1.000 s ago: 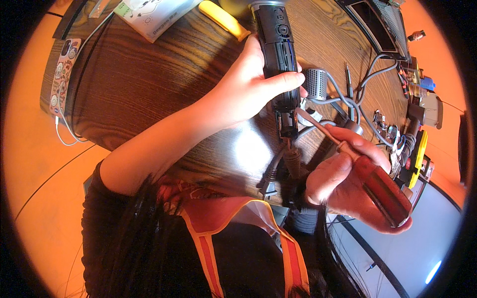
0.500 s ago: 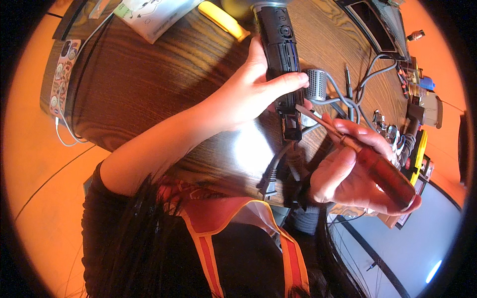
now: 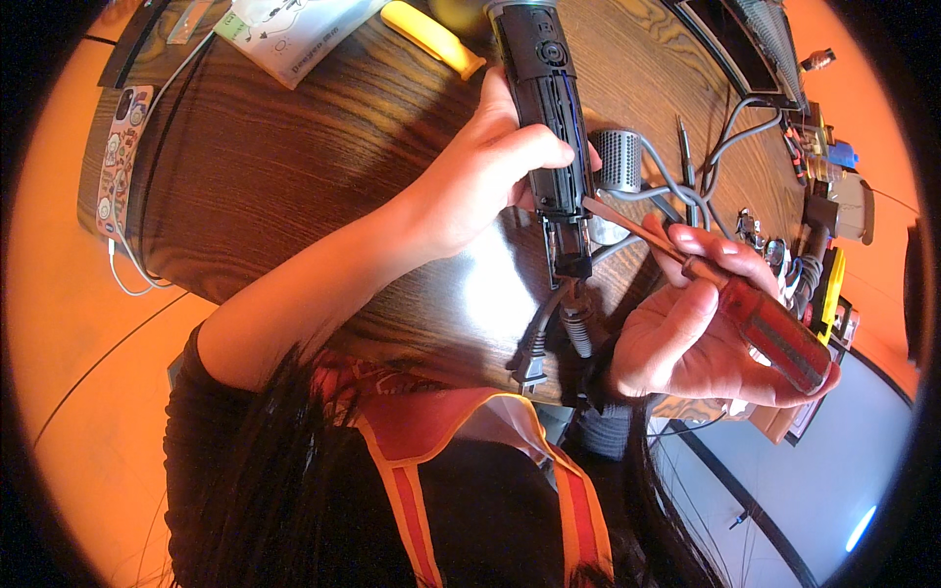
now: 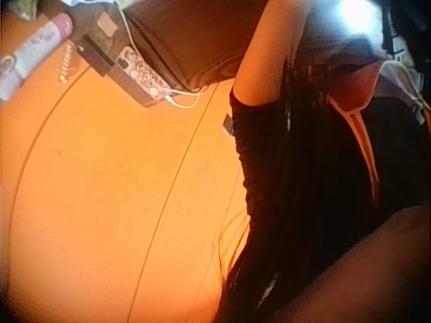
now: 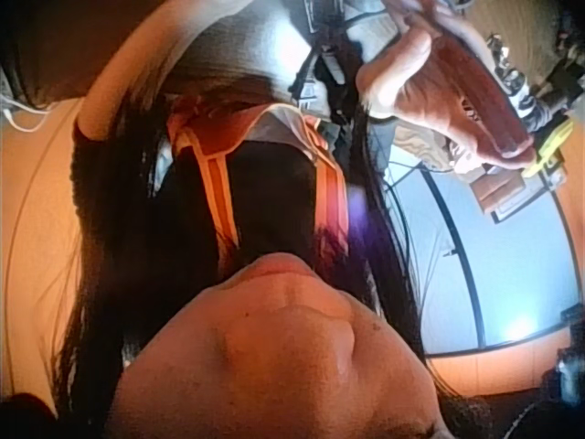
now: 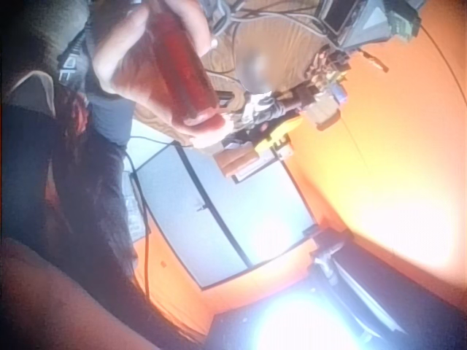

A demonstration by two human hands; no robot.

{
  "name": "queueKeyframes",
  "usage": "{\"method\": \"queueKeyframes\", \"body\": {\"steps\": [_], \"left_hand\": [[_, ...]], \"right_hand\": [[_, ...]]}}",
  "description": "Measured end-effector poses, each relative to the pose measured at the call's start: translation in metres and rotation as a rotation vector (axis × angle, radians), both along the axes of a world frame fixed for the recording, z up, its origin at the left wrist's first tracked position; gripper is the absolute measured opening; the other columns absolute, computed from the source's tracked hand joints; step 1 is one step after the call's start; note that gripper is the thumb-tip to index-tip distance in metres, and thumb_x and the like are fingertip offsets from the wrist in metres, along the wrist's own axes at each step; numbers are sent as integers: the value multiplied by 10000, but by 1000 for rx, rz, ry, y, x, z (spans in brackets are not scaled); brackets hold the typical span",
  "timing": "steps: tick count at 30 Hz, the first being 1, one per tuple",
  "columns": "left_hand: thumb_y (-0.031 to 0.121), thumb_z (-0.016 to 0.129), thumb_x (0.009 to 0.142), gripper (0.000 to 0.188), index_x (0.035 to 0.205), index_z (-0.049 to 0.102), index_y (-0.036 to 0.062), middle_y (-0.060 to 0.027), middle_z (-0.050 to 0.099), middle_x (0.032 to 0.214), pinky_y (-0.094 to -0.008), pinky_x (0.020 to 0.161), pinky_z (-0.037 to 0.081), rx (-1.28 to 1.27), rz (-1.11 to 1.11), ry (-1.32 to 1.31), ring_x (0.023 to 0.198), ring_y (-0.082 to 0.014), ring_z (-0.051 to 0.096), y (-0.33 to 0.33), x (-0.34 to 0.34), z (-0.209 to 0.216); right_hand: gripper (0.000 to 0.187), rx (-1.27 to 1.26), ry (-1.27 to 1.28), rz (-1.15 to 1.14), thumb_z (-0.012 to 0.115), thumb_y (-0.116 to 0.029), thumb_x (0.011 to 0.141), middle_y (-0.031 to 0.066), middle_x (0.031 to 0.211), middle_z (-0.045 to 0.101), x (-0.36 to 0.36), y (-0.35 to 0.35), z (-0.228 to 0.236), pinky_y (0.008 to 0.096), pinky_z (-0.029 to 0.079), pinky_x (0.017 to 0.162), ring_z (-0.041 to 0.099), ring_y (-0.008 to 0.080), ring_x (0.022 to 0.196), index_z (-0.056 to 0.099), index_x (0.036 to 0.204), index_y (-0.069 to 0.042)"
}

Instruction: The person assembles a hairdryer by attaching the handle to the main body, securing the power cord, and fastening the nozzle. They use a screwdriver to tighten screws and ensure all components are properly aligned.

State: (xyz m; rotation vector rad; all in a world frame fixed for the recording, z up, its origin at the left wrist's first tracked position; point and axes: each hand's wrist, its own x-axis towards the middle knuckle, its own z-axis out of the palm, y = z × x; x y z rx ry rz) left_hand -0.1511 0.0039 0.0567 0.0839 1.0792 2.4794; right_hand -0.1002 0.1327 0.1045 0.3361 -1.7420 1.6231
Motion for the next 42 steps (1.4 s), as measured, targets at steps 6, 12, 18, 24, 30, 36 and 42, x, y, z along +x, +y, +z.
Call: {"method": "queueKeyframes", "body": {"steps": [6,12,18,24,30,36,42], "left_hand": [[37,503,780,556,1238,192,88,-147,544,972,-336,699,494,-17,34,25,830,-229,589,2,3,0],[4,493,775,562,1250,203,89,-156,544,987,-356,759,491,-25,53,50,858,-247,590,3,3,-2],[1,464,777,551,1257,211,90,-167,551,987,-353,784,479,-84,87,87,877,-247,586,5,4,-3],[19,525,780,558,1235,203,28,-135,539,993,-314,780,471,-67,63,71,901,-189,562,3,3,-4],[16,503,768,516,1207,233,37,-132,547,967,-319,775,470,-95,88,72,865,-200,571,5,4,-3],[16,477,766,469,1180,261,56,-135,556,941,-333,774,471,-155,103,101,844,-216,581,6,4,-1],[-4,474,775,460,1173,256,66,-128,550,934,-339,749,487,-192,87,105,802,-228,599,6,6,-1]], "right_hand": [[307,-14,11,44,556,-35,819,193,894,529,0,1,-1,368,549,712,624,273,730,356,1022,77],[288,-7,-5,94,554,-24,816,196,891,543,1,4,-3,361,540,729,630,274,749,373,1014,80],[277,-17,-3,113,555,-12,811,195,890,552,1,3,-6,359,534,740,630,275,760,381,1008,77],[265,-35,-19,108,552,-3,810,195,897,549,1,3,-6,358,532,746,628,270,767,386,1003,74],[254,-53,-42,77,549,6,810,195,905,547,3,1,-5,357,530,753,626,265,773,391,998,71],[260,-52,-46,20,554,6,809,174,897,532,3,-3,-1,368,533,738,623,257,762,385,1000,57],[294,9,-21,-3,579,11,791,179,873,568,2,-4,-1,328,523,714,626,245,745,394,1017,47]]}}
